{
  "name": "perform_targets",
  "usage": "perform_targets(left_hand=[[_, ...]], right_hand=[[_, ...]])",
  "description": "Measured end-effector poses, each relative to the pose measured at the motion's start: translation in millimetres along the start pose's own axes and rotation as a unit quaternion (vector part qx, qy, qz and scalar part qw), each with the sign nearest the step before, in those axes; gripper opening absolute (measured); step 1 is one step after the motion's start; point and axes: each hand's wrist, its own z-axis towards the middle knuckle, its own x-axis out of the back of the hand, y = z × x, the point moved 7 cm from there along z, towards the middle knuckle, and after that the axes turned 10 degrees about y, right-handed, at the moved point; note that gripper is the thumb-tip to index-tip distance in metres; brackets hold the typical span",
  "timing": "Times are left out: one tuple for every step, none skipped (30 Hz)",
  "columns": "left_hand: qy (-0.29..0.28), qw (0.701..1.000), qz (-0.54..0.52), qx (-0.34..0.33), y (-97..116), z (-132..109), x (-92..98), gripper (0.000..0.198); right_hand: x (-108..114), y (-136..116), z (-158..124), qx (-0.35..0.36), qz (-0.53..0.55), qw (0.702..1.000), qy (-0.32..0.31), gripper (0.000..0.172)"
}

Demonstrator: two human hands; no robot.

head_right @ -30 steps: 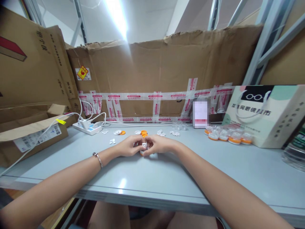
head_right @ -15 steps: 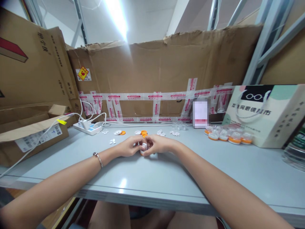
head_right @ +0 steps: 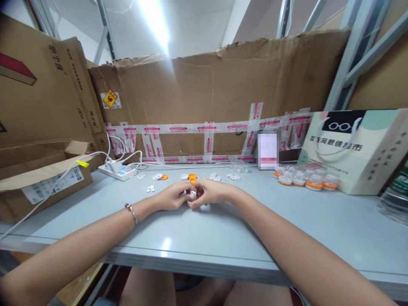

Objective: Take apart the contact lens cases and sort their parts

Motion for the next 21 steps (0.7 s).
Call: perform_targets(left_hand=[[0.0, 1.0, 0.005, -0.003, -0.1, -0.2, -0.3, 0.008], [0.001, 1.0, 0.01, -0.006, -0.4, -0.4, -0.6, 0.008], [0.001, 1.0, 0.015, -0.007, -0.9, -0.6, -0.9, 0.008], [0.002, 1.0, 0.021, -0.007, -1.3, -0.8, -1.1, 0.008], [0.003, 1.0, 0.027, -0.006, -1.7, -0.9, -1.1, 0.007], [0.003, 0.999, 0.032, -0.005, -1.9, -0.9, -0.9, 0.007], [0.003, 0.999, 0.037, -0.004, -1.7, -0.8, -0.7, 0.006], [0.002, 0.999, 0.041, -0.003, -1.2, -0.6, -0.4, 0.006], [0.001, 0.999, 0.044, -0.003, -0.5, -0.4, 0.0, 0.006], [-0.002, 0.999, 0.047, -0.003, 0.3, -0.1, 0.3, 0.006], [-0.004, 0.999, 0.05, -0.004, 1.1, 0.1, 0.5, 0.007], [-0.007, 0.999, 0.054, -0.005, 1.6, 0.2, 0.4, 0.007], [-0.01, 0.998, 0.059, -0.005, 1.9, 0.2, 0.1, 0.007], [-0.012, 0.998, 0.064, -0.006, 1.8, 0.0, -0.3, 0.007], [-0.013, 0.997, 0.07, -0.008, 1.5, -0.3, -1.0, 0.007], [-0.013, 0.997, 0.076, -0.009, 1.0, -0.7, -1.7, 0.008], [-0.012, 0.997, 0.081, -0.009, 0.5, -0.9, -2.4, 0.007], [-0.012, 0.996, 0.084, -0.01, 0.2, -1.0, -2.9, 0.007], [-0.012, 0.996, 0.084, -0.011, 0.5, -0.8, -3.2, 0.006], [-0.006, 0.997, 0.079, -0.007, 0.8, 0.1, -2.1, 0.006], [0.01, 0.998, 0.066, 0.005, 1.1, 1.5, 1.1, 0.007]], right_hand=[[0.4, 0.2, 0.1, 0.002, 0.002, 1.0, 0.003, 0.034], [0.5, 0.2, 0.1, 0.003, 0.003, 1.0, 0.004, 0.034], [0.5, 0.0, 0.0, 0.004, 0.003, 1.0, 0.003, 0.034], [0.3, -0.3, -0.1, 0.004, 0.002, 1.0, 0.002, 0.034], [0.1, -0.6, -0.3, 0.004, 0.001, 1.0, 0.0, 0.033], [-0.1, -0.9, -0.5, 0.003, 0.0, 1.0, -0.002, 0.032], [-0.4, -1.0, -0.6, 0.001, -0.001, 1.0, -0.003, 0.031], [-0.6, -1.1, -0.7, -0.001, -0.003, 1.0, -0.004, 0.03], [-0.6, -1.0, -0.7, -0.002, -0.004, 1.0, -0.004, 0.03], [-0.6, -0.9, -0.6, -0.003, -0.005, 1.0, -0.003, 0.03], [-0.7, -0.7, -0.5, -0.003, -0.006, 1.0, -0.003, 0.03], [-0.9, -0.5, -0.3, -0.002, -0.005, 1.0, -0.003, 0.03], [-1.1, -0.4, -0.2, -0.001, -0.004, 1.0, -0.004, 0.03], [-1.4, -0.4, -0.1, 0.001, -0.002, 1.0, -0.006, 0.029], [-1.7, -0.6, 0.0, 0.003, 0.0, 1.0, -0.007, 0.029], [-1.8, -0.8, 0.0, 0.004, 0.001, 1.0, -0.008, 0.028], [-1.9, -1.5, 0.0, 0.007, 0.002, 1.0, -0.009, 0.027], [-2.1, -2.4, 0.0, 0.011, 0.002, 1.0, -0.009, 0.026], [-2.3, -3.4, -0.1, 0.015, 0.002, 1.0, -0.01, 0.026], [-2.5, -4.3, -0.1, 0.018, 0.001, 1.0, -0.011, 0.026], [-2.4, -4.7, 0.0, 0.017, -0.003, 1.0, -0.009, 0.026]])
